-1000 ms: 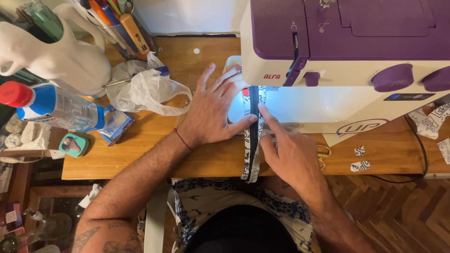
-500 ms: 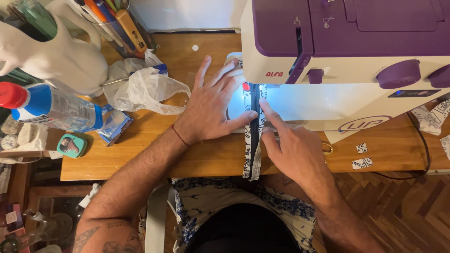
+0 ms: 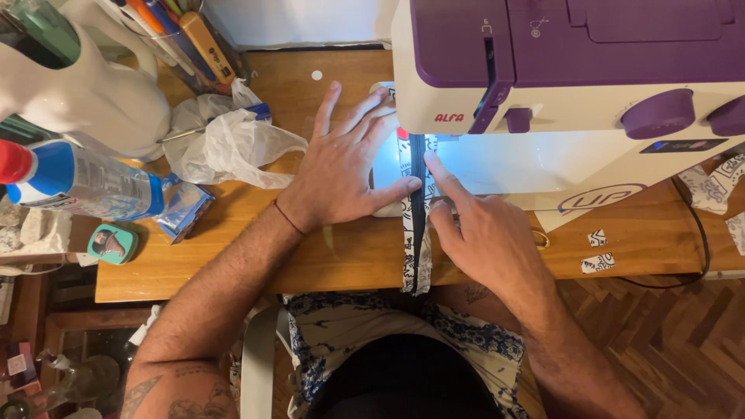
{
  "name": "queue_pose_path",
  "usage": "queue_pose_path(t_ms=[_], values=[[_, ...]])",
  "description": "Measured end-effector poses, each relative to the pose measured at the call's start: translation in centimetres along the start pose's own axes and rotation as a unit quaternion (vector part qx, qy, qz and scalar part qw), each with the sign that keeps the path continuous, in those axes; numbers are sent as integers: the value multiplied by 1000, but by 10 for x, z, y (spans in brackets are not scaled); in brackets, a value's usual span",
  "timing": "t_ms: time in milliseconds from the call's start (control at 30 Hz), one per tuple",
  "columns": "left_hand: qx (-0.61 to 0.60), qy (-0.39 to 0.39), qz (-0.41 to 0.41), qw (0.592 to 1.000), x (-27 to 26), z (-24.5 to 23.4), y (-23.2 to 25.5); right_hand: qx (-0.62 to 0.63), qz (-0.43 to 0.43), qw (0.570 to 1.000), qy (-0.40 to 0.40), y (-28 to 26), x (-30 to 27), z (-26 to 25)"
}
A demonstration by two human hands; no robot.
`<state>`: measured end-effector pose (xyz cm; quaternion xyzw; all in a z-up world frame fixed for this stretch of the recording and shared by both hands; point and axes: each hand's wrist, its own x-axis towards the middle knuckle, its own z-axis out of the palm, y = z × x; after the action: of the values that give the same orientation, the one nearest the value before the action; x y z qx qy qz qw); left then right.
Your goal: Sew a patterned fabric strap using a sewing machine and trim it with scissors
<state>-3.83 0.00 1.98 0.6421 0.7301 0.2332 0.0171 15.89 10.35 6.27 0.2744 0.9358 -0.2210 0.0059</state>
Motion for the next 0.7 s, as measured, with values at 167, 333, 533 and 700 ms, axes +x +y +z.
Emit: queue_pose_path(t_ms=[167,333,533,700], values=[[5,-3,0,1000,1,4,-4,12,10,1000,-15,-4,1,-5],[9,-4,-3,1000,3,3,-7,24,27,998,-43,-13,3,-16],[7,2,-2,1000,5,3,-10,18,14,999,-44,-13,8,-18],[10,-7,-4,1000,6,1,-10,-14,56,996,-73,-21,9,-25]])
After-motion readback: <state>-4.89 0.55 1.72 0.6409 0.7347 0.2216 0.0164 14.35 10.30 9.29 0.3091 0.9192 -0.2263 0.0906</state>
